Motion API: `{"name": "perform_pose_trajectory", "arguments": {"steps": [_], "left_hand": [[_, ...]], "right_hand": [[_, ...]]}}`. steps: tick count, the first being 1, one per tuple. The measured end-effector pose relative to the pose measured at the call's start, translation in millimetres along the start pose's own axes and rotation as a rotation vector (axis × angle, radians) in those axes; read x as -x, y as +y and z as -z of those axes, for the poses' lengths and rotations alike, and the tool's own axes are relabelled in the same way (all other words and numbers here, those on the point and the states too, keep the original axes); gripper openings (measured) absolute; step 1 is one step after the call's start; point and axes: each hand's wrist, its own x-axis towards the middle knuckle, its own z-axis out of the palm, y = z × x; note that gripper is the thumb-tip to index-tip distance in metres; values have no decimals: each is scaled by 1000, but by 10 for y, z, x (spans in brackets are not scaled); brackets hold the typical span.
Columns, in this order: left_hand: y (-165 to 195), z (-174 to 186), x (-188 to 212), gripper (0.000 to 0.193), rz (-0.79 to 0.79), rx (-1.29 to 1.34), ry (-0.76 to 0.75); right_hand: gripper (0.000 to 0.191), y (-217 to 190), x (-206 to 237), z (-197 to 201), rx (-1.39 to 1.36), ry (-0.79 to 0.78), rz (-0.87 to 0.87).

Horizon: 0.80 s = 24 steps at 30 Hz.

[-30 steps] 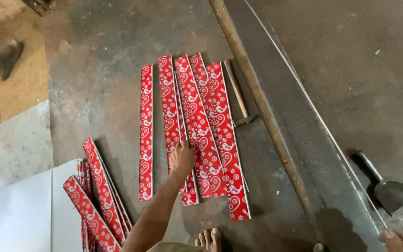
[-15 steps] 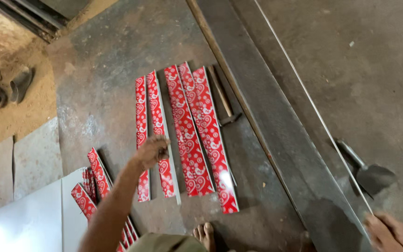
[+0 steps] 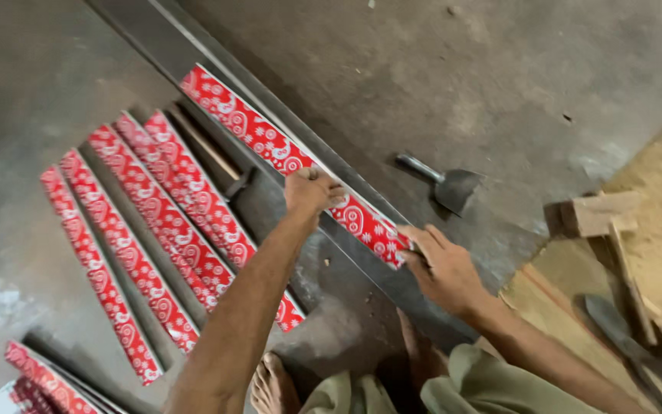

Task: The person places red patterned strips into a metal jig, hammers them flat with a wooden mallet, and uses a metal scraper to press the edges. The person repeats this process for multiple strips, stacking the finished pieces on the floor.

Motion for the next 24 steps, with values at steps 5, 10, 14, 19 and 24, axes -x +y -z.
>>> {"name": "perform_pose_trajectory", "arguments": {"steps": [5,10,14,19,24], "left_hand": [[-72,323,138,21,-267,-451,120],[-66,172,492,38,-1230,-1202,0],[-219,-187,556,25,-1234,-1432,-219],[-352,-129,483,28,-1316,-1477,-238],[-442,-43,375,27,-1393,-1472,-231]], "right_hand": [[27,242,73,-222,253,116,215],[31,447,135,-203,163,77,105],[28,527,186,-302,151,107,5],[27,816,235,-163,129,140,-70],[24,1684,814,868,446,492,-531]]}}
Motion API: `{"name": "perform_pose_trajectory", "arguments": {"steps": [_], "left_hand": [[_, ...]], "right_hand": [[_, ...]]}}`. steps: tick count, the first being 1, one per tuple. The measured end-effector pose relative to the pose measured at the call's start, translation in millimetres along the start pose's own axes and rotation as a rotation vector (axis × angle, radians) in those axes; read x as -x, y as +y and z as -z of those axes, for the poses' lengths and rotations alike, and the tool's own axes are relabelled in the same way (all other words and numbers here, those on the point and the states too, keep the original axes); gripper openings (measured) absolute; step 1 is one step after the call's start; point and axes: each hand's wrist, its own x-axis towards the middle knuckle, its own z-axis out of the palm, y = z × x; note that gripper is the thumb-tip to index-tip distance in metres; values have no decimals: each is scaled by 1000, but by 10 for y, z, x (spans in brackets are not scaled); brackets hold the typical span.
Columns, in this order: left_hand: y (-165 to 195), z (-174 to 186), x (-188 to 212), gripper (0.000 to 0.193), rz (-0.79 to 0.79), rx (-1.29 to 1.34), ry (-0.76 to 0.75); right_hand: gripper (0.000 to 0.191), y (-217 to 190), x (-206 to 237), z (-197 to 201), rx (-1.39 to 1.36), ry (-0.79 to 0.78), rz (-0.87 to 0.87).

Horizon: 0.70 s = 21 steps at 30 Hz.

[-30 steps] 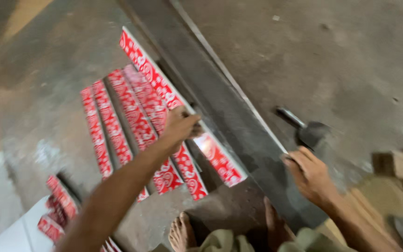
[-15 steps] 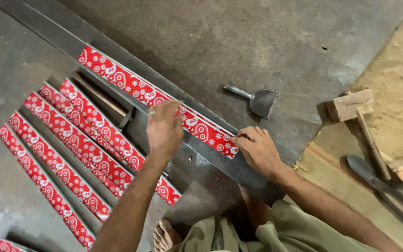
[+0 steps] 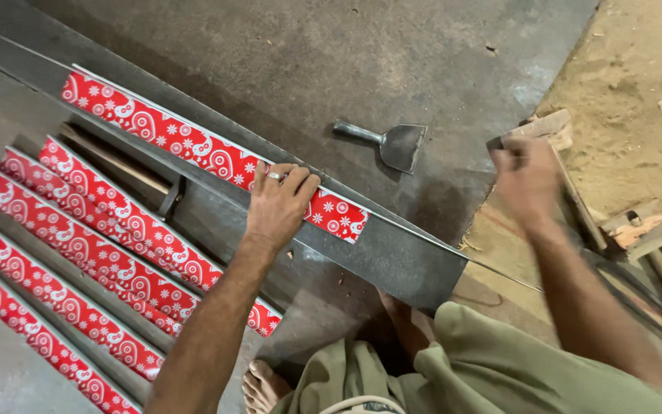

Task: The person places red patterned strips into a metal jig, hammers them flat with a wooden mallet, and uses a metal scraper to press the edges. The person repeats this process for multiple strips, stacking the finished pieces on the floor.

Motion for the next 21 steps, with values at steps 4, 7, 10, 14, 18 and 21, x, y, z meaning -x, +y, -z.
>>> {"name": "perform_pose_trajectory", "arguments": {"steps": [4,7,10,14,18,21], "left_hand": [[-5,-68,37,28,-15,14,55],[-6,-87,63,27,-13,19,80],[-14,-95,74,28,-8,13,93],[-17,-101,75,26,0,25,102],[-8,-114,95,24,6,25,96],[1,-120,114,26,10,48,101]], "right_hand": [[59,999,125,334,624,-167,-148],[48,1181,204,505,643,-405,-191],[38,1009,193,621,520,-480,-79],[31,302,317,635,334,-490,-26],[30,-437,513,580,223,-719,-78],[35,-853,580,599,153,-709,50]]}}
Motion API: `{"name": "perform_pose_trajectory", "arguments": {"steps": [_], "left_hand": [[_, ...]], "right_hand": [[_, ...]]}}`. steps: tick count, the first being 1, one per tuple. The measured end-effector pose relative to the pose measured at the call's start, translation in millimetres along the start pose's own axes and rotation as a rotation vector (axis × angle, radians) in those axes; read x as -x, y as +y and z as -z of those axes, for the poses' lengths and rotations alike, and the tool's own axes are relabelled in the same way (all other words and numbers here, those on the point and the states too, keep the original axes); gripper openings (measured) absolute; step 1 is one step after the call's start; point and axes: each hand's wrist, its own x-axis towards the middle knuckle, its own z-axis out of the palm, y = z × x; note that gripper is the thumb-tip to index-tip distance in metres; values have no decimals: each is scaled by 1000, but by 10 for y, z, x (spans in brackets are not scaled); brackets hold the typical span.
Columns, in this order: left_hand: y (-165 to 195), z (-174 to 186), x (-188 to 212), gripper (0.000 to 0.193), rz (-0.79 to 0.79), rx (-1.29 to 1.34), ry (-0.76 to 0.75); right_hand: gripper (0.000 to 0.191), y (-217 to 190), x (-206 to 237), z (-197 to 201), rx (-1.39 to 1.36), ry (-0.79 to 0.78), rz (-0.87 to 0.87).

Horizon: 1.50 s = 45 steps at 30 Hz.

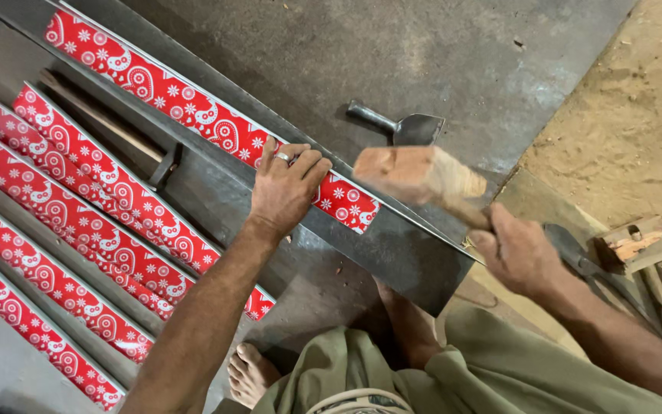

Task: The person places red patterned strips into a metal jig, hammers them flat with a wooden mallet, and uses a metal scraper to press the edges. The person repeats this process for multiple strips, stacking the finished pieces on the floor.

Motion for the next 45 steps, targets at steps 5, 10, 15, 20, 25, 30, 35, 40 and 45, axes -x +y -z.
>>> {"name": "perform_pose_trajectory", "arguments": {"steps": [5,10,15,20,25,30,35,40,45], "left_hand": [[-10,-4,11,25,21,43,3],[-28,-33,25,25,12,-5,6],[-55,-66,43,25,12,26,4],[4,-6,21,26,36,47,3],[-178,182,-60,24,-30,-72,84],[-856,353,-131,22,-53,-173,-41],[-963,335,-113,22,-155,-126,6],[-755,265,-59,21,-121,-132,11],[-571,199,-41,23,-113,-111,-9]], "right_hand": [[38,-341,-32,59,209,-66,44],[36,-321,12,17,35,179,419],[36,-288,21,-77,223,116,165],[36,-234,-54,-93,274,-17,142],[35,-175,-117,-67,-28,247,209],[37,-494,-242,-135,-169,448,484],[30,-665,-195,-68,87,-27,40],[32,-413,-15,-136,212,-43,101],[38,-122,65,-189,207,37,61]]}}
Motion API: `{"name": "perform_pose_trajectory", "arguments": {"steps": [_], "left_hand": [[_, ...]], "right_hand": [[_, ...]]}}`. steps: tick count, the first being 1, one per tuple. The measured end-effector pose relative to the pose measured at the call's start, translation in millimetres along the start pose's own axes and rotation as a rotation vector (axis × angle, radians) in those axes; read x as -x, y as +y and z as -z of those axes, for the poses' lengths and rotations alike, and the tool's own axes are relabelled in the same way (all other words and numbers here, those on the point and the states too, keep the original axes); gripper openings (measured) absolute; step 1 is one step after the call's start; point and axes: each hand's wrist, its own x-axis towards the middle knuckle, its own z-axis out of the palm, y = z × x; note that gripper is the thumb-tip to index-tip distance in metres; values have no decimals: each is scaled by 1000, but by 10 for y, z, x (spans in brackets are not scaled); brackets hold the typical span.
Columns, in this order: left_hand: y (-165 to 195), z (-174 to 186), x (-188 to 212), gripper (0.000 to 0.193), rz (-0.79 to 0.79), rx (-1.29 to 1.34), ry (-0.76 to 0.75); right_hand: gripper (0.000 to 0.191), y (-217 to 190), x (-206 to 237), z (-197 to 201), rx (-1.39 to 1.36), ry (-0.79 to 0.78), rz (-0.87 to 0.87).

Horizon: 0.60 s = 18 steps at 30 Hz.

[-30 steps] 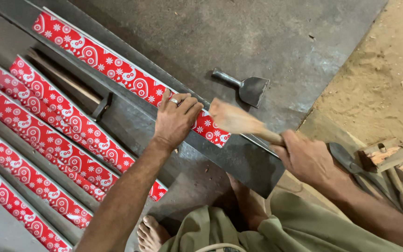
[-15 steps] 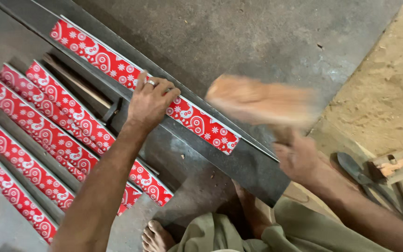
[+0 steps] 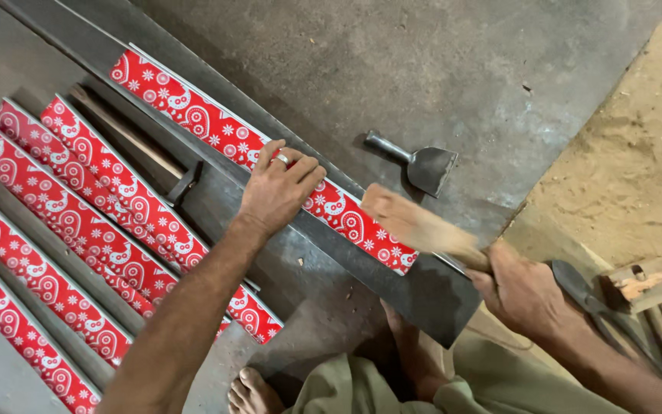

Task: The person places red patterned strips into a metal jig, hammers them flat with a wooden mallet, and uses a metal scraper to press the edges. The person repeats this process for multiple strips, stacking the finished pieces on the floor.

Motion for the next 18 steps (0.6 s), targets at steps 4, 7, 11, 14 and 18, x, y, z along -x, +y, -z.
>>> {"name": "perform_pose_trajectory", "arguments": {"steps": [4,7,11,14,18], "left_hand": [[44,25,-5,24,3,36,16],[-98,65,-20,23,-84,26,-35],[-388,108,-33,21,-48,-56,-24],[-457,121,-27,21,-61,9,-31],[-339,125,-18,23,-94,1,30]], "right_hand": [[26,102,25,-15,-62,79,204],[33,67,-59,-38,-159,18,-38],[27,-108,-234,-36,-706,215,-126],[27,-269,-371,-18,-391,53,-109],[34,-348,-289,-13,-99,-85,-35]]}}
